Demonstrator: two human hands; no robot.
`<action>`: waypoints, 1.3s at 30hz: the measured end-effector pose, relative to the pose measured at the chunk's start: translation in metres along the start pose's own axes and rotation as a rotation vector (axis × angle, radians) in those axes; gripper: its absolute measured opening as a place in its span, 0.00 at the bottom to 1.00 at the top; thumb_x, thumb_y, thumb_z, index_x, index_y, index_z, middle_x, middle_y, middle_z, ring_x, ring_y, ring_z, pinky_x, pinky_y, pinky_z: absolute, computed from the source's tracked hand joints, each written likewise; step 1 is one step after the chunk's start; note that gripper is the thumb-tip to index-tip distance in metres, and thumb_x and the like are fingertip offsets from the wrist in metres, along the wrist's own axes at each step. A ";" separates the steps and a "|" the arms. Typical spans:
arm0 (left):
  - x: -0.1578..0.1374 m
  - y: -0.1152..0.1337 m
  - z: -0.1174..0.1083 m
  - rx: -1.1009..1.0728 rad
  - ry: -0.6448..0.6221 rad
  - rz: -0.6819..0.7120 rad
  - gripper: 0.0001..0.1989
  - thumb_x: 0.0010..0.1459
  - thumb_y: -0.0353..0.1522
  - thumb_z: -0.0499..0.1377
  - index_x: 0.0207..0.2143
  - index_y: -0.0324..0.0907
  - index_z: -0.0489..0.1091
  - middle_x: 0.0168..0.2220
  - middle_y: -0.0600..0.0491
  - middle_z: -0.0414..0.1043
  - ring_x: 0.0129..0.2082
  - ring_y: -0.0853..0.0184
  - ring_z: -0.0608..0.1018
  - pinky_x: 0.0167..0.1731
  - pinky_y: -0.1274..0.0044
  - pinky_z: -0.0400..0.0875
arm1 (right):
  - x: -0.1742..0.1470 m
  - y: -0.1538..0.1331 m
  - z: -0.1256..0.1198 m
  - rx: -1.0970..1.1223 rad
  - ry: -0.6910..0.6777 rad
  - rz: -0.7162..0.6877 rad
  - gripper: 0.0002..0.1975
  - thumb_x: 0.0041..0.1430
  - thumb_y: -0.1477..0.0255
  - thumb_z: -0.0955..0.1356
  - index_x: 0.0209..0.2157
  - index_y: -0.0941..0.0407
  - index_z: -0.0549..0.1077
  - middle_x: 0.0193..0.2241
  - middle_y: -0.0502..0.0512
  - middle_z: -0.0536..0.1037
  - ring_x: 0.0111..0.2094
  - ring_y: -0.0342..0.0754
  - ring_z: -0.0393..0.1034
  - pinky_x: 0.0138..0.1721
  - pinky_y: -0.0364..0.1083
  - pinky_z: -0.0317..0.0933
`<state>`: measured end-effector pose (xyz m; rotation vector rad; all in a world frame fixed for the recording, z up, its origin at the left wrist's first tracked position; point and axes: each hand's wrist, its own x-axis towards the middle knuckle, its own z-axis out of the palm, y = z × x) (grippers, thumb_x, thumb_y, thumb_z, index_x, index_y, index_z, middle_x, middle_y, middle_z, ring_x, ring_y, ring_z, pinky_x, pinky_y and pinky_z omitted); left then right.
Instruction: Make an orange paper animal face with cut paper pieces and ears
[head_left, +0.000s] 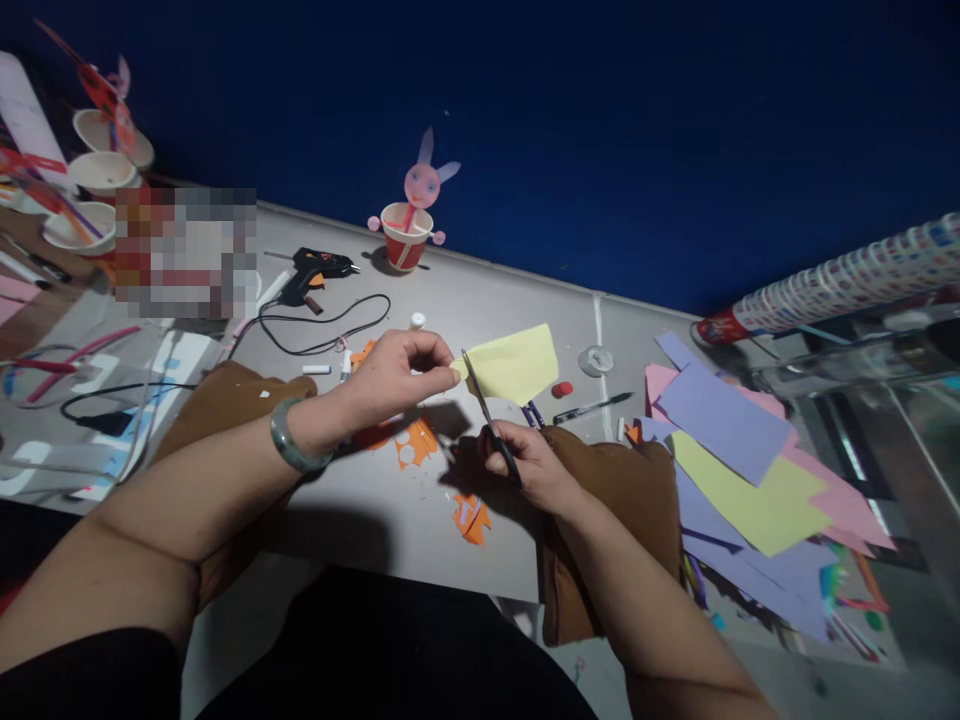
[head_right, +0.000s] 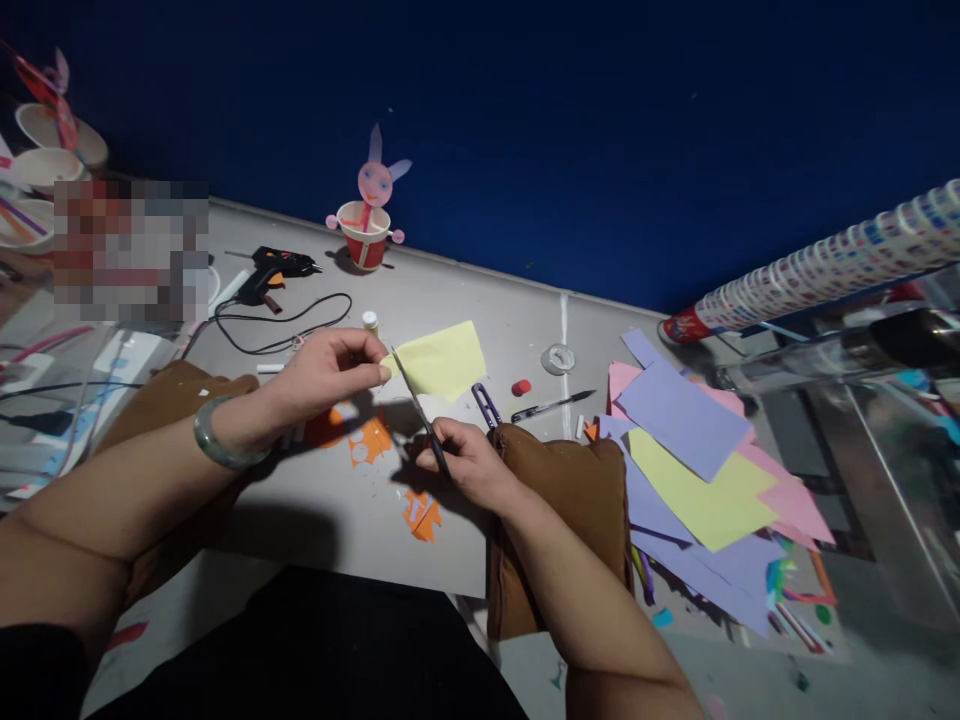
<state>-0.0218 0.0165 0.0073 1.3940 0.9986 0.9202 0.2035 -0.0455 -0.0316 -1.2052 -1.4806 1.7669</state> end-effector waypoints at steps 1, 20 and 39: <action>0.000 0.000 0.000 -0.001 0.000 0.005 0.06 0.49 0.32 0.65 0.24 0.39 0.72 0.24 0.57 0.71 0.25 0.74 0.69 0.27 0.79 0.62 | 0.000 0.000 0.000 -0.003 0.000 -0.003 0.30 0.45 0.45 0.75 0.22 0.55 0.63 0.20 0.45 0.63 0.23 0.40 0.52 0.26 0.42 0.50; 0.001 -0.001 -0.002 -0.050 0.018 0.005 0.07 0.50 0.32 0.66 0.24 0.39 0.71 0.22 0.58 0.67 0.23 0.75 0.66 0.25 0.80 0.60 | 0.000 0.002 -0.001 -0.022 0.015 -0.019 0.29 0.45 0.46 0.76 0.22 0.56 0.64 0.21 0.46 0.64 0.23 0.40 0.53 0.26 0.42 0.49; 0.003 0.001 -0.003 -0.083 0.062 0.043 0.09 0.49 0.32 0.68 0.24 0.39 0.71 0.23 0.57 0.69 0.24 0.74 0.67 0.27 0.79 0.63 | 0.000 0.003 -0.002 -0.048 -0.037 -0.010 0.30 0.48 0.44 0.73 0.21 0.56 0.65 0.19 0.45 0.61 0.22 0.39 0.52 0.25 0.43 0.48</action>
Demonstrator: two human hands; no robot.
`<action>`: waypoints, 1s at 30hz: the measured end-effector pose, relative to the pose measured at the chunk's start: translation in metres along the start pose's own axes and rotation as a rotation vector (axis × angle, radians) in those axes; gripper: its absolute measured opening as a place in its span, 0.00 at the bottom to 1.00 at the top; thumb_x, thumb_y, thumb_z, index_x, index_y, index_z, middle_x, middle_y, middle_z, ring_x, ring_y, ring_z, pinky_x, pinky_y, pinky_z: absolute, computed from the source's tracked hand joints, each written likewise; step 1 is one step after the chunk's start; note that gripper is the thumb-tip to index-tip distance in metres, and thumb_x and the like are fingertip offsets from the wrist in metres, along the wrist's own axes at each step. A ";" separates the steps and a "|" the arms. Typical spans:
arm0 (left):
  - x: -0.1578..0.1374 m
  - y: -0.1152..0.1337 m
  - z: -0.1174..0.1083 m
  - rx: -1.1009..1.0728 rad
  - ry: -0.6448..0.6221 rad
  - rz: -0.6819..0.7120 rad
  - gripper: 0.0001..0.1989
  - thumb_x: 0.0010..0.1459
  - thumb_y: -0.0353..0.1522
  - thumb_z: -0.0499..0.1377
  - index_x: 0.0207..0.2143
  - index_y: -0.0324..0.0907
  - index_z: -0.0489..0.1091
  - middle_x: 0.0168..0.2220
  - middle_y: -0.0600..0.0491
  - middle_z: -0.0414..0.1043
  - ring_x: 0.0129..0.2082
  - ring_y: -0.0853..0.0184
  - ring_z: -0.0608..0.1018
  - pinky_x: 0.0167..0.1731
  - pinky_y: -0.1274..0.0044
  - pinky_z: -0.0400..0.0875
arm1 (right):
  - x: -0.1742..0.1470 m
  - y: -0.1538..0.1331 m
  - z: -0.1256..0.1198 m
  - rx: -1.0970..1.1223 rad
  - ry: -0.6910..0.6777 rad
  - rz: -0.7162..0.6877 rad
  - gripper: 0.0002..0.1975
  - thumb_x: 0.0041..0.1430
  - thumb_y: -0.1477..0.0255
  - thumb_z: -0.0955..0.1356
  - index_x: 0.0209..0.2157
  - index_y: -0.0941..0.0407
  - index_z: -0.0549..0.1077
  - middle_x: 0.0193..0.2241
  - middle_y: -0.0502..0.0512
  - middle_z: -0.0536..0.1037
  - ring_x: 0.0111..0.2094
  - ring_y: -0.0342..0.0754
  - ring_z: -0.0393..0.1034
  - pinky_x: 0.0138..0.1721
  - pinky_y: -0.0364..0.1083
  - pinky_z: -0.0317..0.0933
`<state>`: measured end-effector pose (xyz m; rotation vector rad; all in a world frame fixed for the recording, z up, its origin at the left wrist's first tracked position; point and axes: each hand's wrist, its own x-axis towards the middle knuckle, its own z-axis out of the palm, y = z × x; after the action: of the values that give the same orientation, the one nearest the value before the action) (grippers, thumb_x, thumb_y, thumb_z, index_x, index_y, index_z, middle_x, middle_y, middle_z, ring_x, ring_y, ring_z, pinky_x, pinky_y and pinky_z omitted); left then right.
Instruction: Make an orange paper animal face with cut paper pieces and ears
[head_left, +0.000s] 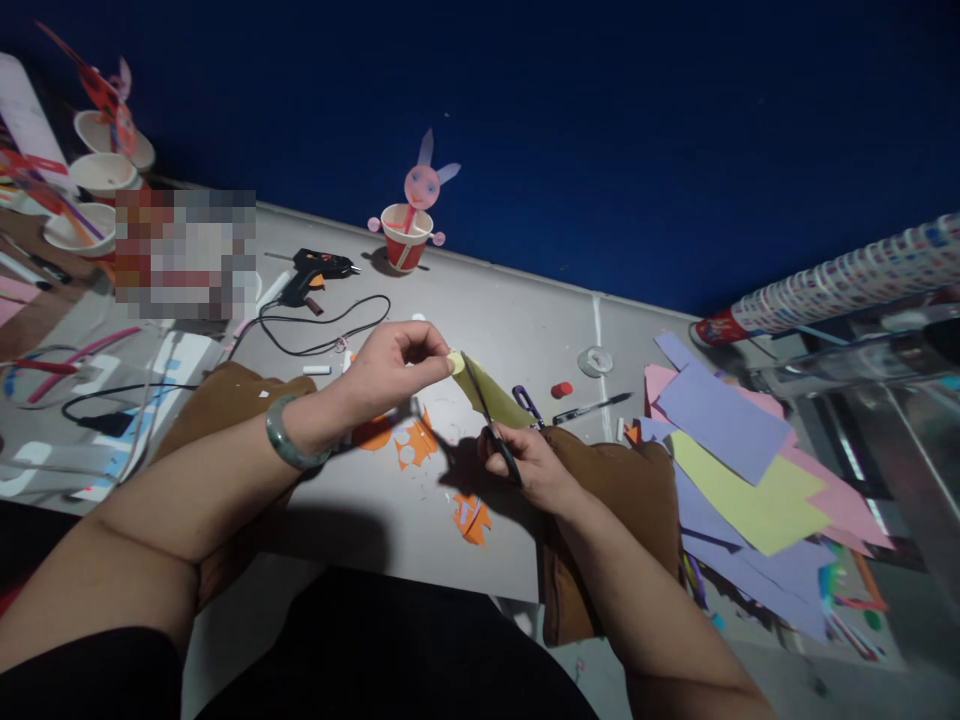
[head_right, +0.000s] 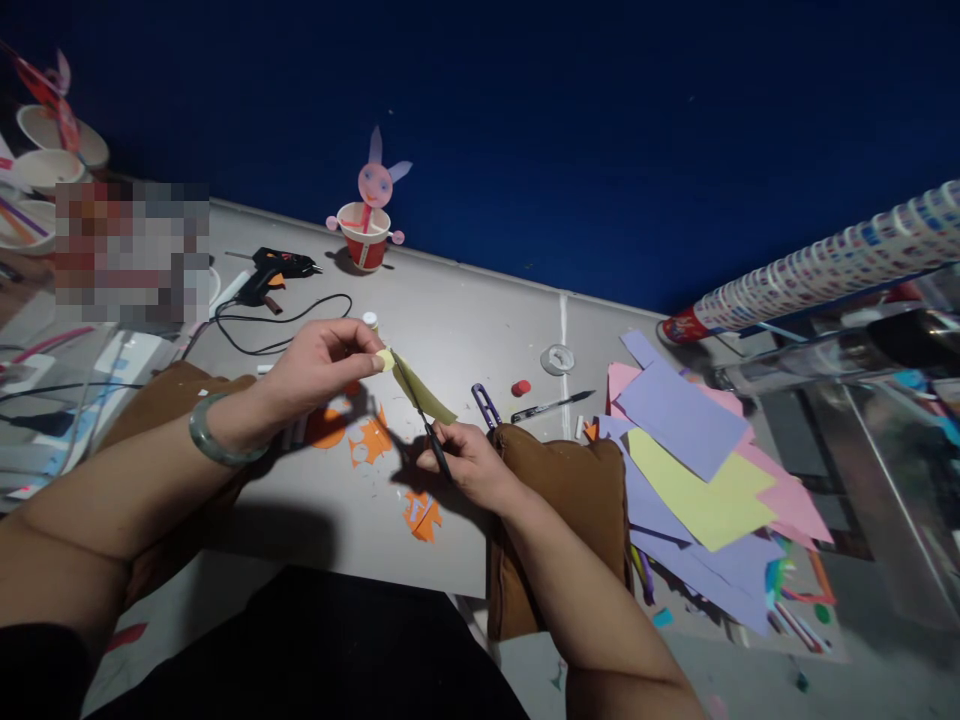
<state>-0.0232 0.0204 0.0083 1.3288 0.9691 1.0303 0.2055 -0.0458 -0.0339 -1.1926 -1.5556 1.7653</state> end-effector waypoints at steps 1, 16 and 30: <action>0.000 -0.001 0.000 -0.003 0.001 0.001 0.09 0.49 0.32 0.68 0.24 0.39 0.71 0.24 0.57 0.70 0.25 0.74 0.67 0.28 0.79 0.63 | 0.000 0.000 0.000 0.000 -0.004 0.005 0.30 0.48 0.44 0.73 0.21 0.56 0.65 0.19 0.45 0.61 0.22 0.39 0.52 0.25 0.42 0.48; 0.000 -0.003 0.000 0.027 0.011 0.021 0.08 0.52 0.33 0.66 0.25 0.40 0.72 0.25 0.56 0.71 0.27 0.73 0.70 0.30 0.78 0.64 | 0.000 -0.001 0.000 -0.011 0.051 -0.013 0.29 0.46 0.44 0.74 0.22 0.56 0.66 0.20 0.46 0.65 0.23 0.40 0.54 0.26 0.43 0.51; 0.000 0.002 0.000 0.010 -0.010 0.042 0.08 0.51 0.31 0.65 0.24 0.39 0.69 0.49 0.43 0.77 0.46 0.63 0.78 0.38 0.75 0.70 | 0.000 -0.002 0.001 -0.010 0.045 0.018 0.31 0.45 0.42 0.74 0.21 0.55 0.63 0.21 0.46 0.64 0.24 0.41 0.54 0.26 0.43 0.50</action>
<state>-0.0236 0.0201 0.0107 1.3659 0.9438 1.0512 0.2040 -0.0461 -0.0318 -1.2468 -1.5336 1.7322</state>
